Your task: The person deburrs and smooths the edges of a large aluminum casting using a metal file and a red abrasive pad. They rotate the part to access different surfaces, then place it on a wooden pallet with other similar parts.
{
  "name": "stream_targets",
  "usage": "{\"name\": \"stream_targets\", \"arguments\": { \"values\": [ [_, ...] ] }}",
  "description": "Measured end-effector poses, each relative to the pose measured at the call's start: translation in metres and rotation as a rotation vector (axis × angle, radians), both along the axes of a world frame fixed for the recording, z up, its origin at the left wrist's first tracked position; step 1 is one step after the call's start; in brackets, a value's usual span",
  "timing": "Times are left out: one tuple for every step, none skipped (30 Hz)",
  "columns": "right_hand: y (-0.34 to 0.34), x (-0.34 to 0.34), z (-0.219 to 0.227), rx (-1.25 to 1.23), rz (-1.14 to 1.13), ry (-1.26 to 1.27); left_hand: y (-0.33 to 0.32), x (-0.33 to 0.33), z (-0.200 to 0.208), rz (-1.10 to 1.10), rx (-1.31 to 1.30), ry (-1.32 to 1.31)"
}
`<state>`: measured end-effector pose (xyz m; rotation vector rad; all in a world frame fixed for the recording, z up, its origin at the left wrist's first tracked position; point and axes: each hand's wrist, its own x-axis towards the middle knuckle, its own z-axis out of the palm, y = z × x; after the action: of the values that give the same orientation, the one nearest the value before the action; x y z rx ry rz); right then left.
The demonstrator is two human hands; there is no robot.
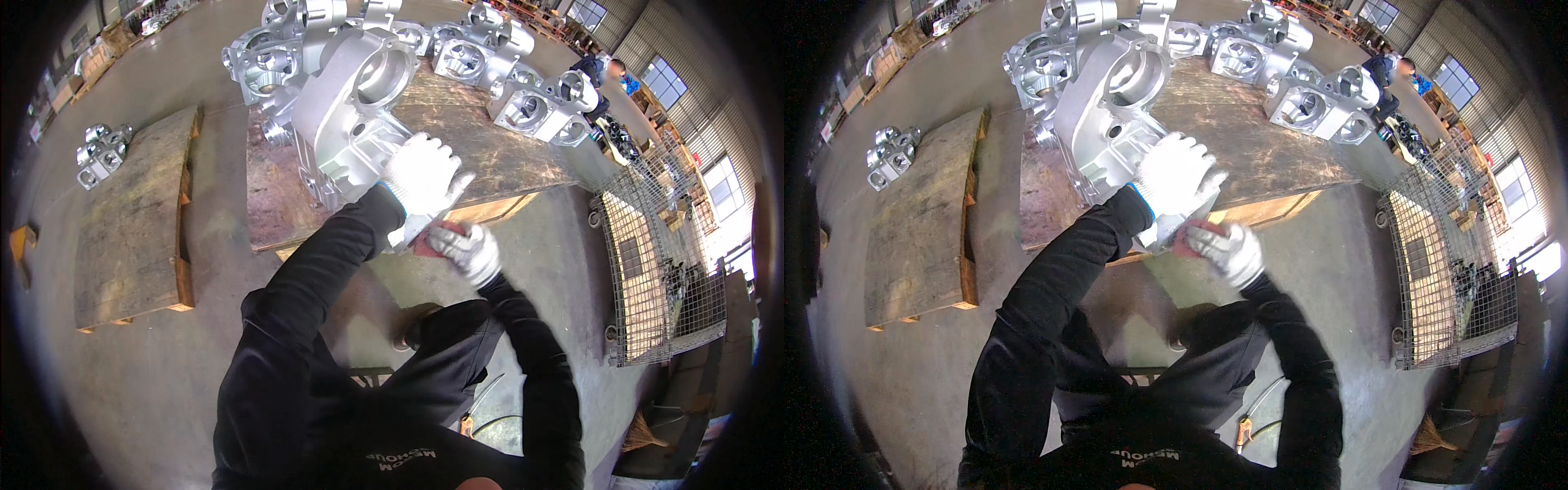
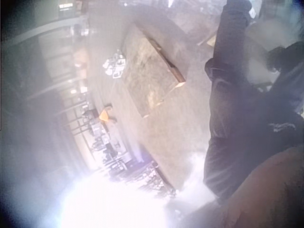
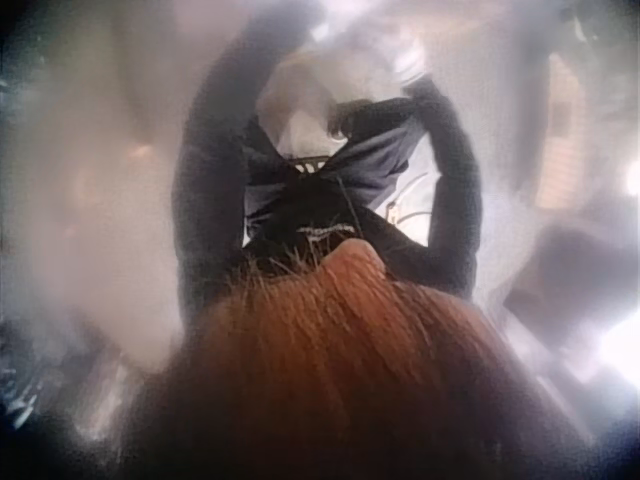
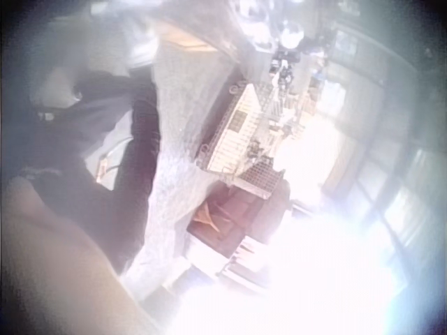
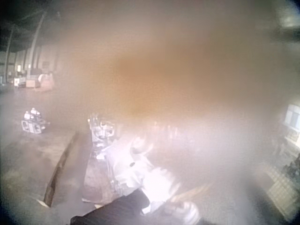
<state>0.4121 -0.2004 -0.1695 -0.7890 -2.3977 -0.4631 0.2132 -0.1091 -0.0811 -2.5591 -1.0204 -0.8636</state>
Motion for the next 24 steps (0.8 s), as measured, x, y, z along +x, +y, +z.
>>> {"name": "stream_targets", "arguments": {
  "values": [
    [-0.010,-0.018,-0.017,-0.084,-0.052,0.147,0.001,0.000,0.000,0.012,-0.005,0.023],
    [-0.025,-0.036,-0.035,-0.199,-0.082,0.423,0.001,0.001,0.000,0.008,-0.026,0.033],
    [-0.041,-0.052,-0.049,-0.421,-0.122,0.697,0.000,0.001,0.000,0.012,-0.041,0.039],
    [-0.057,-0.062,-0.056,-0.672,-0.070,1.013,-0.002,0.001,0.002,0.015,-0.058,0.050],
    [-0.070,-0.065,-0.057,-0.981,-0.142,1.146,-0.003,0.001,0.004,0.018,-0.063,0.020],
    [-0.080,-0.062,-0.051,-1.283,-0.162,1.246,-0.005,-0.001,0.006,0.018,-0.072,0.028],
    [-0.086,-0.054,-0.040,-1.353,-0.186,1.276,-0.007,-0.003,0.009,0.014,-0.076,0.032],
    [-0.090,-0.044,-0.024,-1.351,-0.169,1.260,-0.008,-0.005,0.012,0.002,-0.087,0.039],
    [-0.090,-0.033,-0.006,-1.303,-0.169,1.163,-0.010,-0.010,0.015,-0.026,-0.121,0.063],
    [-0.089,-0.023,0.014,-1.020,-0.051,1.007,-0.010,-0.016,0.020,-0.090,-0.069,0.028],
    [-0.084,-0.015,0.034,-1.046,-0.035,1.021,-0.010,-0.025,0.025,-0.162,-0.027,0.001],
    [-0.077,-0.010,0.055,-1.012,0.048,1.021,-0.008,-0.036,0.032,-0.206,-0.032,0.018],
    [-0.067,-0.007,0.074,-0.961,-0.041,0.990,-0.005,-0.044,0.040,-0.170,0.008,0.062],
    [-0.054,-0.008,0.093,-0.814,-0.079,0.844,0.003,-0.056,0.050,-0.197,0.147,0.052],
    [-0.040,-0.011,0.110,-0.519,-0.139,0.608,0.009,-0.066,0.060,-0.160,0.200,-0.014],
    [-0.024,-0.017,0.126,-0.421,-0.162,0.491,0.015,-0.075,0.072,-0.122,0.270,-0.084],
    [-0.008,-0.026,0.140,-0.383,-0.178,0.353,0.022,-0.085,0.085,-0.045,0.319,-0.113],
    [0.008,-0.037,0.153,-0.291,-0.182,0.262,0.029,-0.092,0.096,-0.005,0.417,-0.196],
    [0.025,-0.049,0.165,-0.260,-0.166,0.132,0.037,-0.099,0.108,0.050,0.372,-0.216],
    [0.042,-0.062,0.175,-0.213,-0.145,0.022,0.046,-0.106,0.118,0.068,0.392,-0.277],
    [0.059,-0.075,0.184,-0.200,-0.186,-0.086,0.056,-0.111,0.127,0.058,0.345,-0.302],
    [0.076,-0.086,0.192,-0.134,-0.184,-0.176,0.063,-0.114,0.130,0.100,0.278,-0.283],
    [0.093,-0.096,0.199,-0.039,-0.179,-0.215,0.070,-0.116,0.131,0.132,0.230,-0.274],
    [0.109,-0.104,0.205,0.027,-0.129,-0.261,0.078,-0.117,0.130,0.188,0.134,-0.250]
  ]
}}
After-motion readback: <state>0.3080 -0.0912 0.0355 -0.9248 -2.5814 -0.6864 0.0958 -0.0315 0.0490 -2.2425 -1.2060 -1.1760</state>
